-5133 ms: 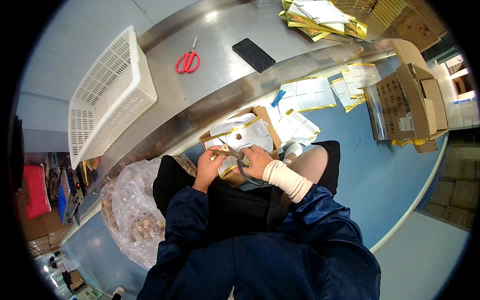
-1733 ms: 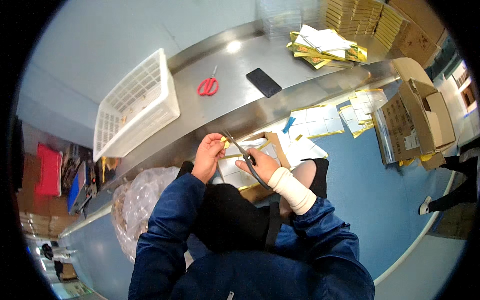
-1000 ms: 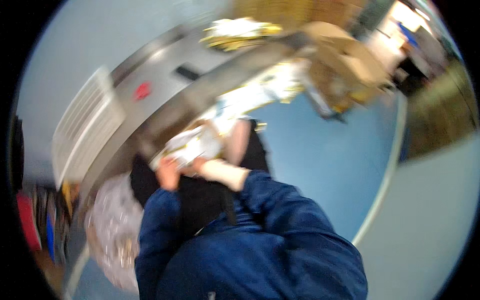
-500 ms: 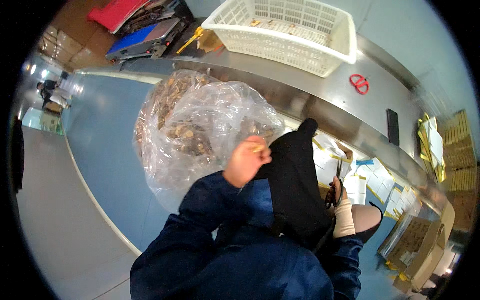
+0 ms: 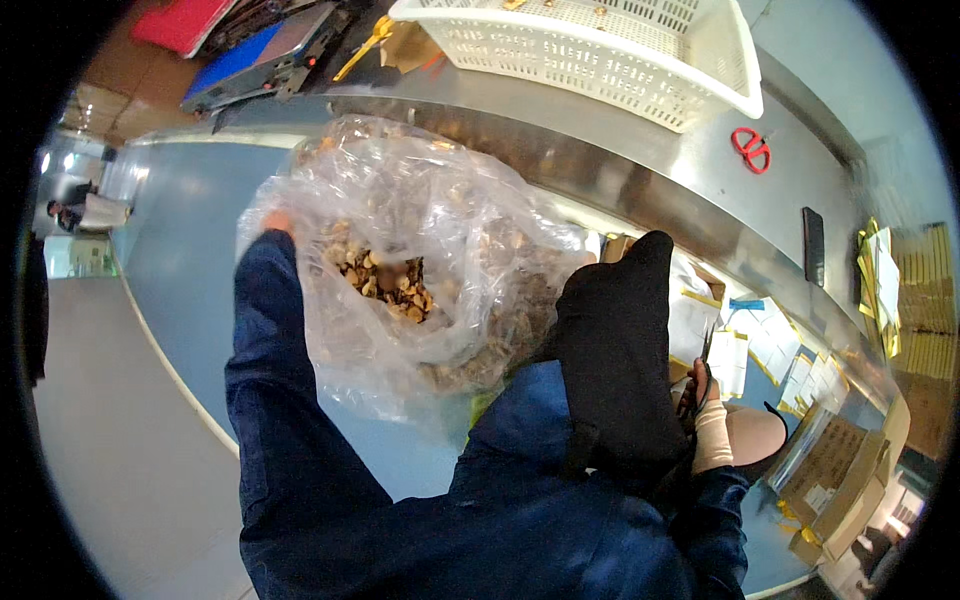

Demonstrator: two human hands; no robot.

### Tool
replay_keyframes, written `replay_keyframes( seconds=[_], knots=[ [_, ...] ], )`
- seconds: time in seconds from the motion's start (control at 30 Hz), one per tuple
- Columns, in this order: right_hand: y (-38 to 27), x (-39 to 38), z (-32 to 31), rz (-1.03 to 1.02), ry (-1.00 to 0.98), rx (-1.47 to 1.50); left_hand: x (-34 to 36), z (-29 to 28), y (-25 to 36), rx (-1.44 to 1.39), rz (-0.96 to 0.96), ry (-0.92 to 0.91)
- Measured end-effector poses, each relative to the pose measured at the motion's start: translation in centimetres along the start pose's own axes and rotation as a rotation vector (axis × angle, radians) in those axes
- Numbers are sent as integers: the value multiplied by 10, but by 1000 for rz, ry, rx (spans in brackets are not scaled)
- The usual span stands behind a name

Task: The person walks through a storage area carrying scissors and a phone, then sits on a stool at a metal workbench. They take dried mushrooms from a large plastic bag and trim the stems using the scissors, placing the trimmed pieces into a white basket.

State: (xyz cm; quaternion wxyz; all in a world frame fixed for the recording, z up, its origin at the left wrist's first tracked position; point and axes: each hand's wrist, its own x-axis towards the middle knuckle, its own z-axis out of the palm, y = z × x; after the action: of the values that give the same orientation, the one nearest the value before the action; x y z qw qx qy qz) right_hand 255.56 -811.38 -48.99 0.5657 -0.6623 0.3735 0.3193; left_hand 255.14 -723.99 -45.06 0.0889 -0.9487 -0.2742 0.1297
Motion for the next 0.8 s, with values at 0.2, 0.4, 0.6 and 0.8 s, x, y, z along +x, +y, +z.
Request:
replay_keyframes(
  seconds=[0.2, 0.4, 0.6, 0.8],
  knots=[
    [1, -2, -3, -142, 152, -107, 22, -24, 54, 415, 64, 2],
    [-118, -73, 60, -995, 287, -615, -48, 42, 41, 147, 196, -97],
    [-227, -154, 211, -1397, -62, -861, -55, 67, -23, -81, -56, 136],
    [-210, -129, 388, -1614, -470, -1063, -26, -29, 12, -30, 41, 239]
  ],
)
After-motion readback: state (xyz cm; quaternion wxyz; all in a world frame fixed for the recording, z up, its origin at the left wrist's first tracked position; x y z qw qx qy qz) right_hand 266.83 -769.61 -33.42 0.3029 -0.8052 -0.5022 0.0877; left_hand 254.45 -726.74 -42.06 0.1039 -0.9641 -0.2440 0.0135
